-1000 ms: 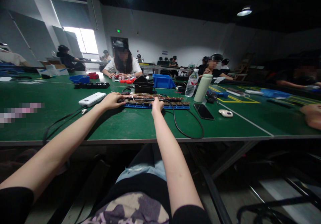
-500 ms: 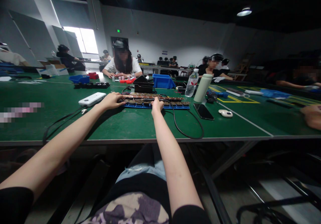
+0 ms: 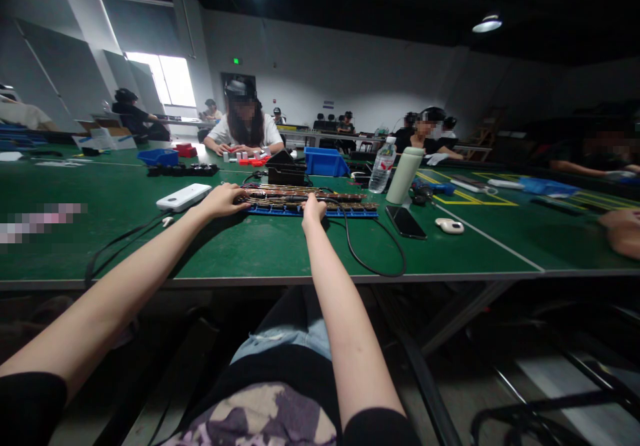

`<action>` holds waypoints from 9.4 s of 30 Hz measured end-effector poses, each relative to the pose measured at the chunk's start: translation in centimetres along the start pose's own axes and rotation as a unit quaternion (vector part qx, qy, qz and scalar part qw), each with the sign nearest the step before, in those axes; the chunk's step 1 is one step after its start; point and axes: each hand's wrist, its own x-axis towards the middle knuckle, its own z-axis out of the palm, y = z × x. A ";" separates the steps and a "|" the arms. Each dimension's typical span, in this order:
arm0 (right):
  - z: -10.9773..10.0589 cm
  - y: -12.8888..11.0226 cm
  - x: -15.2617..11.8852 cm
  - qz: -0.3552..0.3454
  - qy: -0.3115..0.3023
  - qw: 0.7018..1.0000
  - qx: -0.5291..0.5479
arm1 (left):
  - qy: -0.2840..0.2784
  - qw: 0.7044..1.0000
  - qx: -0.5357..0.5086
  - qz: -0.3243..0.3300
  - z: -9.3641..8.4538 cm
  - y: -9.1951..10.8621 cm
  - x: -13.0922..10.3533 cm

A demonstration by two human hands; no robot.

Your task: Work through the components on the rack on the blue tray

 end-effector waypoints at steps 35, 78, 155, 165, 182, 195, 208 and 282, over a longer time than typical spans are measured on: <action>0.0 -0.1 -0.1 0.002 0.023 1.000 -0.005 | 0.007 1.000 -0.005 -0.001 0.3 -0.3 0.1; 0.0 -0.2 -0.2 -0.010 -0.013 1.000 -0.016 | 0.008 1.000 -0.006 0.002 0.2 -0.2 0.1; 0.1 0.0 -0.1 0.000 0.002 1.000 -0.004 | 0.014 1.000 -0.020 0.001 0.5 -0.4 0.2; 0.0 -0.2 -0.5 0.001 0.004 1.000 0.002 | 0.006 1.000 -0.015 -0.002 0.2 -0.1 0.0; 0.0 -0.3 -0.1 -0.019 0.036 0.999 -0.001 | -0.003 1.000 -0.004 -0.004 0.1 0.0 0.1; -0.1 0.2 1.2 -0.053 0.017 0.997 -0.056 | 0.009 1.000 -0.013 0.002 0.3 -0.2 0.2; -0.2 0.2 1.2 -0.023 0.054 0.996 -0.069 | 0.010 1.000 -0.009 0.000 0.4 -0.2 0.1; -0.1 0.7 1.3 -0.010 0.056 0.998 -0.017 | 0.009 1.000 -0.011 0.004 0.4 -0.3 0.1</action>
